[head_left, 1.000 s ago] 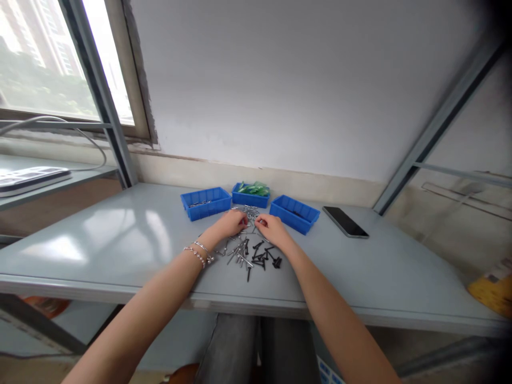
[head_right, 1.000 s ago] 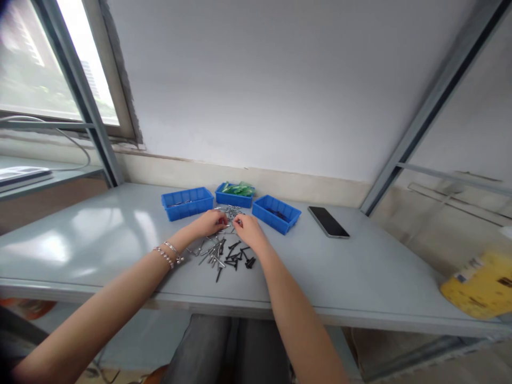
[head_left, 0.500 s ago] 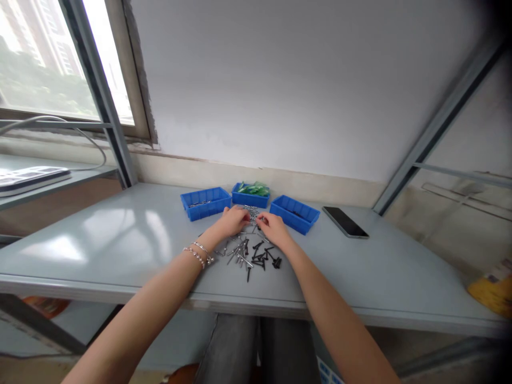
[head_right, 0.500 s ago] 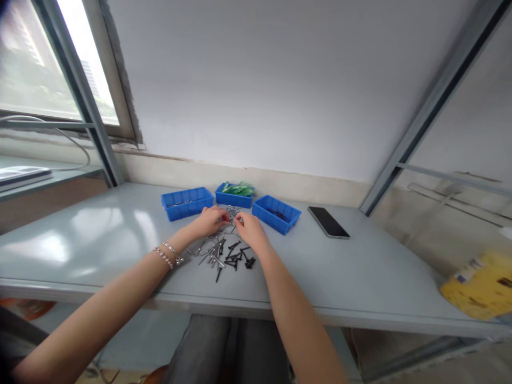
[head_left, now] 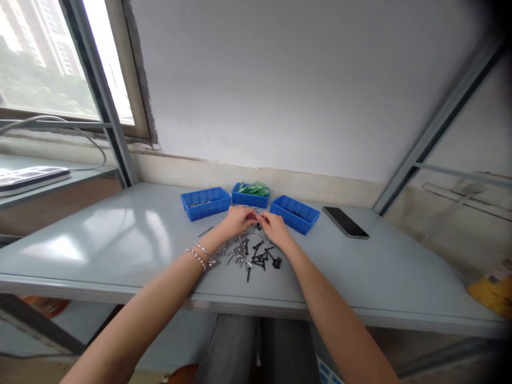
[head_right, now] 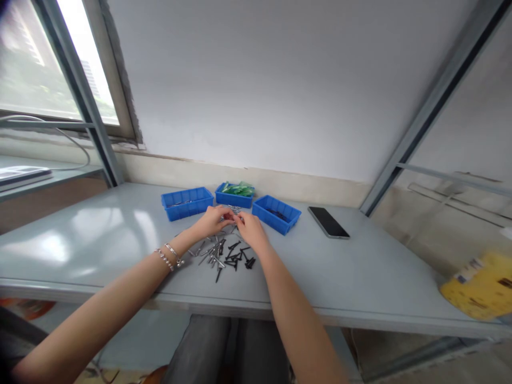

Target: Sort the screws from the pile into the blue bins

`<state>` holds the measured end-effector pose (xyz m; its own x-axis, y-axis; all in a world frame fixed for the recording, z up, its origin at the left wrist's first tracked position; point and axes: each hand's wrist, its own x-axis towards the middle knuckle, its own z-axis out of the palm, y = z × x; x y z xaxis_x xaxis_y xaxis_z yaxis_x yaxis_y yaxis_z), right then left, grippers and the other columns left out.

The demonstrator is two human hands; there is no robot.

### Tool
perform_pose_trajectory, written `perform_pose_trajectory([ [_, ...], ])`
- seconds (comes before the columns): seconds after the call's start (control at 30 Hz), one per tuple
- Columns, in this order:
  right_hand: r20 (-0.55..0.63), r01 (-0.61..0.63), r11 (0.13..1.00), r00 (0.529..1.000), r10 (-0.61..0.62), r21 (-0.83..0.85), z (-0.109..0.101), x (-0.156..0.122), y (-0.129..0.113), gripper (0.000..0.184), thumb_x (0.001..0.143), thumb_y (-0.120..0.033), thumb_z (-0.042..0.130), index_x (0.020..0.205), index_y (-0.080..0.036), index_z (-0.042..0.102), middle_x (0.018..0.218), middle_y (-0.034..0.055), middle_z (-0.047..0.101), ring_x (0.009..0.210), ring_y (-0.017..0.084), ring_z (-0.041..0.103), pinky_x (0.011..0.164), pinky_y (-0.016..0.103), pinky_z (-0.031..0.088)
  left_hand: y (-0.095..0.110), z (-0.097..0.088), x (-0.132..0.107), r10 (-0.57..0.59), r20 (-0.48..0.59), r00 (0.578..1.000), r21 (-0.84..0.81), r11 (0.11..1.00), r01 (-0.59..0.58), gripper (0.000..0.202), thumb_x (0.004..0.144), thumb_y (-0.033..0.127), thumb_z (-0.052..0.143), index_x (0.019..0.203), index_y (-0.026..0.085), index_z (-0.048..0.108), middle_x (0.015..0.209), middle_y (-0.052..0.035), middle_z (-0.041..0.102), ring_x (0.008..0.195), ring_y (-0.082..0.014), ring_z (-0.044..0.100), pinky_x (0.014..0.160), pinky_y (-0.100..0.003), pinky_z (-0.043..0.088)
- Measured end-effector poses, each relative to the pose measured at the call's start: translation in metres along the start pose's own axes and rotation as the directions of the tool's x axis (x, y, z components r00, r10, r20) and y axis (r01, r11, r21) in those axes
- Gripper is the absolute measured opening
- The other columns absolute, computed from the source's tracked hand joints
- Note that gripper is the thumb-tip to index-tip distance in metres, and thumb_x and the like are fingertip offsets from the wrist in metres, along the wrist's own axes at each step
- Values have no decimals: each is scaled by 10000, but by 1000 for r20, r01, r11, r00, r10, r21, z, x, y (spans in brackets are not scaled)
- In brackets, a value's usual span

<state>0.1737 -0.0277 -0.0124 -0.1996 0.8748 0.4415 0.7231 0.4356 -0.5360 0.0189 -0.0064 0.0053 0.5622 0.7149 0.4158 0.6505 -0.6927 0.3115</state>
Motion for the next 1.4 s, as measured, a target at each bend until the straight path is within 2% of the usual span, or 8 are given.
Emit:
perform_pose_trajectory([
  [0.17,3,11,1000,1000,-11,-8,1,1,2,281,831,-264,380,726,-159,619,670,42,614,602,135,508,565,223,315,2,-1,1,0,-40,999,-29,1000,-1,109,761,255,549,809,175,604,799,-13,651,804,-165,559,725,-278,353],
  [0.33,-1,-9,1000,1000,9,-14,1,1,-2,271,825,-252,385,689,-157,599,630,31,595,578,130,490,546,222,300,-1,1,1,50,-55,997,-46,998,-53,102,753,242,557,811,168,596,780,-10,644,760,-148,561,692,-253,367],
  [0.5,-26,-20,1000,999,20,-12,0,1,-3,247,820,-245,390,694,-164,587,635,24,589,584,128,479,555,222,301,-3,3,0,38,-43,998,-27,999,-39,168,747,281,563,864,163,587,818,-31,636,762,-151,553,666,-241,373],
  [0.7,-43,-38,998,998,36,-43,-2,0,-5,227,814,-229,400,665,-168,561,618,18,571,579,125,473,558,222,292,-2,3,-2,33,-10,999,18,999,-33,161,791,278,493,783,155,597,783,-34,625,719,-146,540,638,-239,357],
  [1.1,-18,-42,999,999,41,-30,-1,0,-4,192,801,-207,414,689,-169,566,628,16,575,583,125,480,567,223,301,-4,3,0,110,-23,994,-43,993,-111,177,801,252,484,759,138,613,723,-38,623,644,-124,522,600,-218,370],
  [1.4,-10,-36,999,999,36,24,-1,0,-5,209,806,-296,444,714,-166,580,609,10,575,552,114,476,539,214,298,-9,6,2,89,-45,995,-33,995,-91,90,754,192,545,716,144,611,710,-33,621,662,-133,525,615,-223,374],
])
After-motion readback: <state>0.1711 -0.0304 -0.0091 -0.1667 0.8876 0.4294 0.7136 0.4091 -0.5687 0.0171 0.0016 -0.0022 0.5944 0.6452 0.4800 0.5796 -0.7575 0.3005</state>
